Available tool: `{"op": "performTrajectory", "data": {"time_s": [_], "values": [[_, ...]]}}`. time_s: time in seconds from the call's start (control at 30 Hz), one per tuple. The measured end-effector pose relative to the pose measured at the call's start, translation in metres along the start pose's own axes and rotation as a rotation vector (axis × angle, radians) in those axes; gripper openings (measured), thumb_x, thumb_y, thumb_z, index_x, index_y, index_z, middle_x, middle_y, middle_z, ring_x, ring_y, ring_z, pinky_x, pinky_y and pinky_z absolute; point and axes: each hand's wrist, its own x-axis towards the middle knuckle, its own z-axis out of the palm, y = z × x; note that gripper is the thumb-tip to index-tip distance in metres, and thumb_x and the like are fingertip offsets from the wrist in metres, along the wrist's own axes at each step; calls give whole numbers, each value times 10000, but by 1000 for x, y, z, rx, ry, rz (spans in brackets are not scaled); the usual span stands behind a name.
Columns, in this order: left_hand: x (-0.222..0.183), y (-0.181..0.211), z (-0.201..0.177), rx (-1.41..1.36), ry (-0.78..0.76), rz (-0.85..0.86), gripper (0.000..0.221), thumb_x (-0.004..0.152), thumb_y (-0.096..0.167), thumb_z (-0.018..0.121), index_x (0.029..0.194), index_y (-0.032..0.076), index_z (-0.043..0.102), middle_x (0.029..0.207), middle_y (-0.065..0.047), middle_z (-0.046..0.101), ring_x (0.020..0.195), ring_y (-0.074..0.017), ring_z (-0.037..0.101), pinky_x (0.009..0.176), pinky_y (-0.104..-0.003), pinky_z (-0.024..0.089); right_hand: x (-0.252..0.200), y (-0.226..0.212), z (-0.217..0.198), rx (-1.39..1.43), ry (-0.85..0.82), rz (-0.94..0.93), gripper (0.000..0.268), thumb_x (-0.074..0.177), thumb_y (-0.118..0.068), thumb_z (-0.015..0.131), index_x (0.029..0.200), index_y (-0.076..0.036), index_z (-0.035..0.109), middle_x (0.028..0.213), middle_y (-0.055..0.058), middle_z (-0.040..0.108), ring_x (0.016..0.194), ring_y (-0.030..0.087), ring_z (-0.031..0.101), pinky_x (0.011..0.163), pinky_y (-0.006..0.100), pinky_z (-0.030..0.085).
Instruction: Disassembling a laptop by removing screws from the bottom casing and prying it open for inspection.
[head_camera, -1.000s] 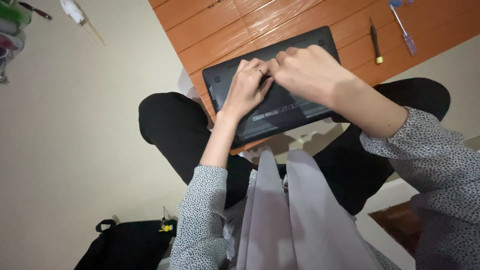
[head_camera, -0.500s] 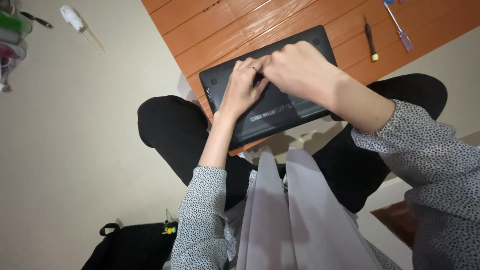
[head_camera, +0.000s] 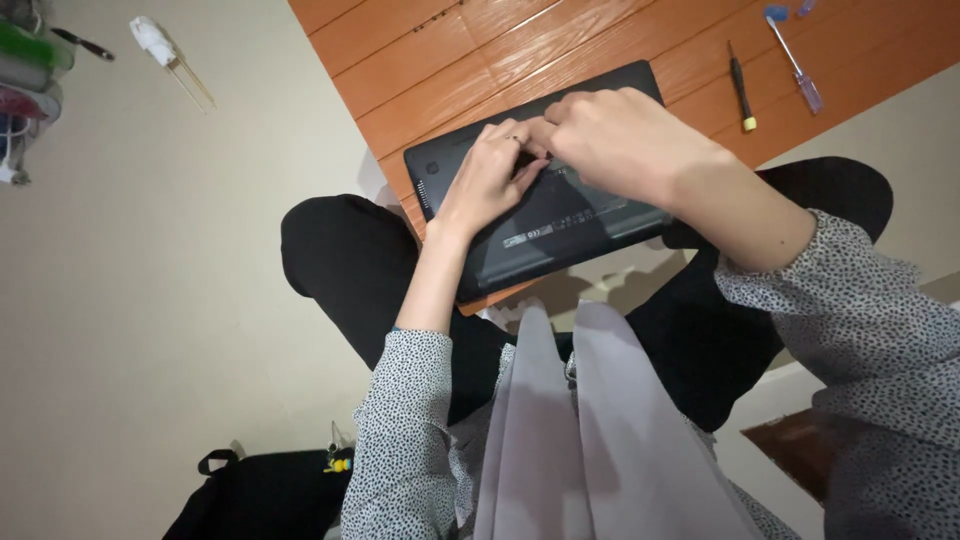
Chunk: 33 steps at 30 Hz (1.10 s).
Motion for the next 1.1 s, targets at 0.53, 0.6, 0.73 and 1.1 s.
{"op": "performTrajectory", "data": {"time_s": [0.53, 0.6, 0.73, 1.1], "values": [[-14, -26, 20, -13, 44, -91, 502, 852, 88, 801, 1318, 131, 618, 922, -54, 727, 968, -273, 701, 952, -384, 539, 6, 14, 46, -227, 44, -42, 123, 939, -221, 672, 910, -102, 684, 770, 38, 679, 785, 226, 735, 541, 363, 598], [-13, -20, 17, -9, 24, -89, 492, 840, 78, 797, 1300, 139, 633, 940, -76, 721, 964, -293, 705, 936, -391, 547, 7, 15, 51, -210, 21, -16, 154, 975, -205, 616, 867, -111, 672, 712, 37, 670, 728, 231, 733, 508, 366, 574], [-8, -8, 8, 10, -7, -79, 476, 853, 66, 781, 1301, 115, 627, 955, -107, 704, 967, -335, 697, 927, -428, 550, 8, 10, 50, -209, 32, 26, 176, 967, -241, 624, 852, -126, 691, 680, 43, 681, 708, 244, 743, 511, 386, 576], [-5, -10, 4, -44, -36, -90, 547, 831, 60, 774, 1322, 68, 532, 975, -133, 731, 1038, -374, 698, 987, -493, 518, 2, 1, 32, -274, 217, -120, 123, 873, -232, 734, 989, -215, 769, 995, 0, 757, 988, 168, 716, 723, 284, 586]]}}
